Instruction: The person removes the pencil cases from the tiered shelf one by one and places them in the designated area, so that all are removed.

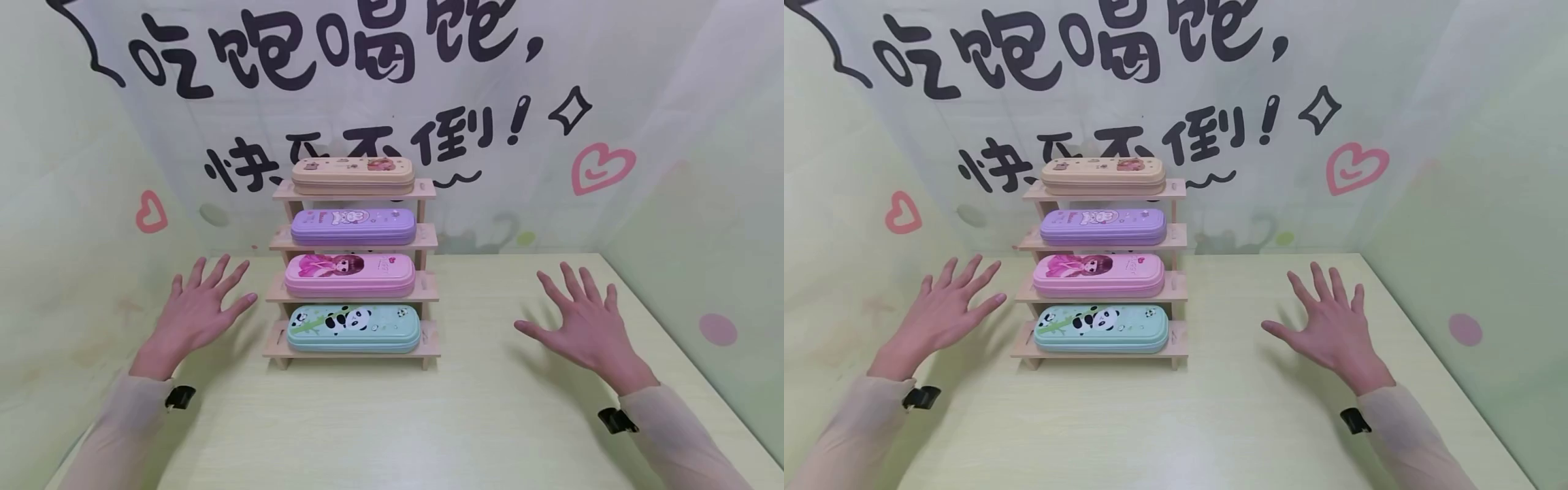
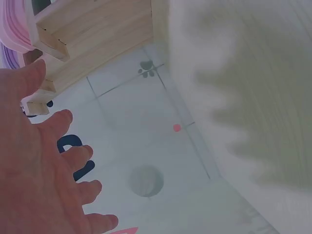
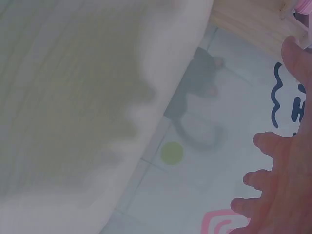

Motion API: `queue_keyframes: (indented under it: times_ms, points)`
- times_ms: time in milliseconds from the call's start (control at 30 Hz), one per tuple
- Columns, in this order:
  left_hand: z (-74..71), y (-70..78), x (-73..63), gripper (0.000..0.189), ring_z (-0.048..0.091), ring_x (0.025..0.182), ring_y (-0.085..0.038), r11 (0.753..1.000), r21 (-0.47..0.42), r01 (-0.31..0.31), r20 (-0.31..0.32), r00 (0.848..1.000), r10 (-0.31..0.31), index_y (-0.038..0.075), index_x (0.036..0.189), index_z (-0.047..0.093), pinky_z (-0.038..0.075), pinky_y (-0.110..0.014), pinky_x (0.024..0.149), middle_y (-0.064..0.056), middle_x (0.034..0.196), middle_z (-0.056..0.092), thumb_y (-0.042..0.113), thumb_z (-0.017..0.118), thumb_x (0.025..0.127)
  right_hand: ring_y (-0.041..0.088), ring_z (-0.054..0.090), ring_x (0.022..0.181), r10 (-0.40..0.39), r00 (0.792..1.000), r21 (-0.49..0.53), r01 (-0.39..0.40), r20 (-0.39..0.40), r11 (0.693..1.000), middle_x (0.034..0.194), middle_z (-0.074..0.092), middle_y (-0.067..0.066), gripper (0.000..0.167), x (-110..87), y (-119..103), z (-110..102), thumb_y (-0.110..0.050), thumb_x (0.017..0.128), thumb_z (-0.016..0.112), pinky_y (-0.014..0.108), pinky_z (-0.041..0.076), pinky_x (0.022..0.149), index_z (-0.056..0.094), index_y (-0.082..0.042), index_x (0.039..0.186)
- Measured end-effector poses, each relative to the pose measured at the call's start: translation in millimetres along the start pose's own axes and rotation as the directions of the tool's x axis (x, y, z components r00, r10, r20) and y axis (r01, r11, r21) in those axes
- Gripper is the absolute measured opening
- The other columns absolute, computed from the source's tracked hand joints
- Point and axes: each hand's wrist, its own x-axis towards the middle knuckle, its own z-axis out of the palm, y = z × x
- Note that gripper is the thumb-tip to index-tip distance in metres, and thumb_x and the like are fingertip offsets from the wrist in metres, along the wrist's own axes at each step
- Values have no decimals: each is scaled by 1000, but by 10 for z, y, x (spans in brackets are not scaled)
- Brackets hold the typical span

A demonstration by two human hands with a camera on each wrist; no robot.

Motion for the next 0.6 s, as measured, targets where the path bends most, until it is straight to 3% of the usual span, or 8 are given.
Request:
queue_keyframes:
  times_ms: [433,600]
  points:
    - [-89,141,-55,83,0,157,-50,997,-32,-75,-84,994,72,25,171,16,7,-82,114,-18,174,12,64,48,105,47,13,157,-63,997,75,67,-50,995,170,21,26,105,-15,-253,-23,-74,88,68,73,-1,121,30,-17,168]
    - [-90,205,-39,86,7,156,-53,989,-87,-119,-127,986,108,27,171,10,13,-81,114,-22,172,17,60,54,105,45,22,155,-107,991,124,117,-83,985,165,34,24,105,-10,-423,-24,-71,87,72,71,8,122,35,-15,166]
